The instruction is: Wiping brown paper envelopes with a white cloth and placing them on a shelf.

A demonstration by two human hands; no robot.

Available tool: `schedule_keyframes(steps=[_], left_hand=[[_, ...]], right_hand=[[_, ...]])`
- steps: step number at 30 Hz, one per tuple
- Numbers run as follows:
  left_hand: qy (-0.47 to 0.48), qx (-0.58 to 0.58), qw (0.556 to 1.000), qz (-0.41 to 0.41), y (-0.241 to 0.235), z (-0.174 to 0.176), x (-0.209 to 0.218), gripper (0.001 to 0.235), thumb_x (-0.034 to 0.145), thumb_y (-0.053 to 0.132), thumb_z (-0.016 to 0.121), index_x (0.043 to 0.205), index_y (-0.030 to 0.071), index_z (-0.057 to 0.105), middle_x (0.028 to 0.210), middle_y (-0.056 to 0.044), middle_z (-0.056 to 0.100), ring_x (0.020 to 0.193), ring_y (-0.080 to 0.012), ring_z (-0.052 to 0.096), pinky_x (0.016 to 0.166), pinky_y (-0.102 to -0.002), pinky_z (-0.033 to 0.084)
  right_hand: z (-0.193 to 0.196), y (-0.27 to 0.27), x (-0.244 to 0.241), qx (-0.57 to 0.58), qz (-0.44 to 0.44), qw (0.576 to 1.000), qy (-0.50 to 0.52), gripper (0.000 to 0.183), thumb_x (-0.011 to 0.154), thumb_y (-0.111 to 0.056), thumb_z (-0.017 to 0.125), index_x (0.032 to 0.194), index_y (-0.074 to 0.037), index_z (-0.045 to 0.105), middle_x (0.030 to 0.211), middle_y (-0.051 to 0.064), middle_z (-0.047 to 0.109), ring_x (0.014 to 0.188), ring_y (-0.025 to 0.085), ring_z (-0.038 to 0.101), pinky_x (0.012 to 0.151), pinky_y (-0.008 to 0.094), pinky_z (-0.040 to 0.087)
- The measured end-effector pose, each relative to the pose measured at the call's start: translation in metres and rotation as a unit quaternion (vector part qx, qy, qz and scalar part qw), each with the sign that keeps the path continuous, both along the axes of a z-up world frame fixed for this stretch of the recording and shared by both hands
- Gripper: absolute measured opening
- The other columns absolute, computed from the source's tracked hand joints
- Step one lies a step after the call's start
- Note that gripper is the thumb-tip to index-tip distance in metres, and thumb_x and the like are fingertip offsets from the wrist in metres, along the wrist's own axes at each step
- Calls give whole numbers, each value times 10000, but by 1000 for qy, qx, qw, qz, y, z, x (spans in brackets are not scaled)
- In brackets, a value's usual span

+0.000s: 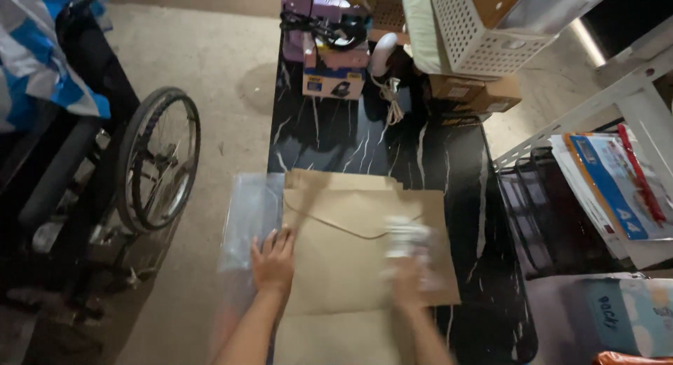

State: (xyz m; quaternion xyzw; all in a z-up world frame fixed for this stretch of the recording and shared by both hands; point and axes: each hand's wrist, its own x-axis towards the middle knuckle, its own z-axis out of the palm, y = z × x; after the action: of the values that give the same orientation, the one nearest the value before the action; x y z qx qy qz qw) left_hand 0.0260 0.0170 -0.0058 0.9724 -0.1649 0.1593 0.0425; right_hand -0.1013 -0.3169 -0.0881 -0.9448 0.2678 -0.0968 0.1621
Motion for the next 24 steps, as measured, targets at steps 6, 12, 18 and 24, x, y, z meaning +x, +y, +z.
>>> schedule_keyframes(steps=[6, 12, 18, 24], left_hand=[[-21, -5, 1000, -10, 2, -18, 1, 503, 871, 261, 579, 1367, 292, 654, 1413, 93, 622, 1247, -156, 585, 1139, -562, 324], [-31, -4, 999, -16, 4, -8, -2, 471, 862, 282, 592, 1324, 295, 683, 1424, 93, 619, 1247, -156, 576, 1113, -555, 356], [-51, -35, 998, -20, 0, -2, -1, 406, 919, 290, 571, 1307, 273, 689, 1407, 88, 628, 1236, -171, 574, 1113, -547, 359], [14, -50, 999, 3, 0, -22, 6, 307, 898, 303, 601, 1172, 245, 727, 1315, 84, 665, 1282, -179, 572, 1158, -572, 349]], right_hand=[[122, 142, 102, 10, 233, 972, 21, 573, 918, -310, 517, 1477, -186, 502, 1605, 126, 400, 1502, 372, 278, 1183, 608, 158], [79, -26, 117, 55, 40, 998, -15, 585, 970, -354, 548, 1530, -192, 507, 1430, 136, 583, 1198, 351, 599, 1021, 486, 480], [-9, -31, 138, -146, 76, 983, 84, 268, 1103, -317, 495, 1096, -119, 674, 1137, 140, 694, 1138, 341, 669, 982, 462, 503], [132, 181, 143, -112, 333, 905, -240, 437, 793, -255, 555, 1157, -25, 623, 1178, 209, 681, 1171, 403, 635, 988, 566, 448]])
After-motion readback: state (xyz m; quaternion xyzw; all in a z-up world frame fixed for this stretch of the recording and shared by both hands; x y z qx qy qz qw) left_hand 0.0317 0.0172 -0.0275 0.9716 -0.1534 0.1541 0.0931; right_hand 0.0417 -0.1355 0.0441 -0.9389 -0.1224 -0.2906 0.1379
